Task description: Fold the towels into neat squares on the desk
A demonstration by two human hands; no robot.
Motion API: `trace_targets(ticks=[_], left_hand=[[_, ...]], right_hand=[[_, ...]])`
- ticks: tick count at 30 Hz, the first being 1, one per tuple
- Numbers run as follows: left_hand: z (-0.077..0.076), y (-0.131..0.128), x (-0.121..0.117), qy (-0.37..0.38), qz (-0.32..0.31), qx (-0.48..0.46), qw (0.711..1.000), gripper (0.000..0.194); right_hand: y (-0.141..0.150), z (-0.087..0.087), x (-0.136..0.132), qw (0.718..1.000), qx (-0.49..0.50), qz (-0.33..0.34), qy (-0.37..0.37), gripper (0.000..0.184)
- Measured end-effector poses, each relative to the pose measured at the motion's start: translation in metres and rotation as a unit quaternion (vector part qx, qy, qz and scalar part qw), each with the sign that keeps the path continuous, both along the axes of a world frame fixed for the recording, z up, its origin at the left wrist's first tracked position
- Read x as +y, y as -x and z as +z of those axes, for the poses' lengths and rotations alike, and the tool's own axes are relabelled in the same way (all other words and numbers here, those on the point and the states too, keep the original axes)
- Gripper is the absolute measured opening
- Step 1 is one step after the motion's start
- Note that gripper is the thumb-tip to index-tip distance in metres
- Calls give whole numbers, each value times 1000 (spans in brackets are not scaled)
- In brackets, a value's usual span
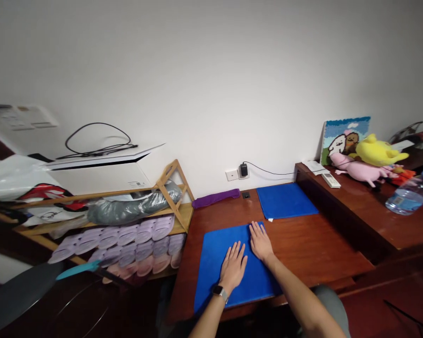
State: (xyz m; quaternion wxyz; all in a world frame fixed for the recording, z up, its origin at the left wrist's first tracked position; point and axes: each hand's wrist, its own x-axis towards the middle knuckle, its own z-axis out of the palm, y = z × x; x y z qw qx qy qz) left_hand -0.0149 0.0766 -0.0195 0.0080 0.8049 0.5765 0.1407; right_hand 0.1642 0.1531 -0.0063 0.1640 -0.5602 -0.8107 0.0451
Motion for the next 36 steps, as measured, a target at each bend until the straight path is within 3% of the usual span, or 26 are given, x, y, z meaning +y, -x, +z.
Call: trace_targets(ticks=[4, 7, 11, 17, 21, 25, 28, 31, 36], left_hand=[[-1, 3, 3, 6, 2, 10, 1000, 57], [4, 5, 5, 14, 3, 22, 1000, 58], [9, -12, 3, 16, 6, 21, 1000, 57], [6, -63, -3, 20, -35, -31, 999, 60], [3, -63, -6, 31, -37, -36, 998, 63], [3, -33, -14, 27, -51, 1, 998, 64], [4, -3, -21, 23, -16, 20, 999, 64], [2, 42, -28, 22, 53, 37, 998, 65], [-2, 142, -49, 2, 205, 72, 976, 66]], right_hand=[[-7, -13, -46, 1000, 0, 5, 26, 67], [-9, -14, -65, 997, -5, -10, 71, 74], [-8, -6, -66, 995, -9, -15, 95, 73], [-12, -9, -64, 996, -15, 20, 91, 69], [-15, -15, -63, 996, -11, 30, 82, 70], [-13, -12, -62, 996, -9, 4, 92, 68], [-10, -7, -63, 995, -3, -11, 100, 74], [-10, -4, -63, 995, 3, -12, 103, 78], [-11, -1, -62, 994, -2, -14, 112, 79]])
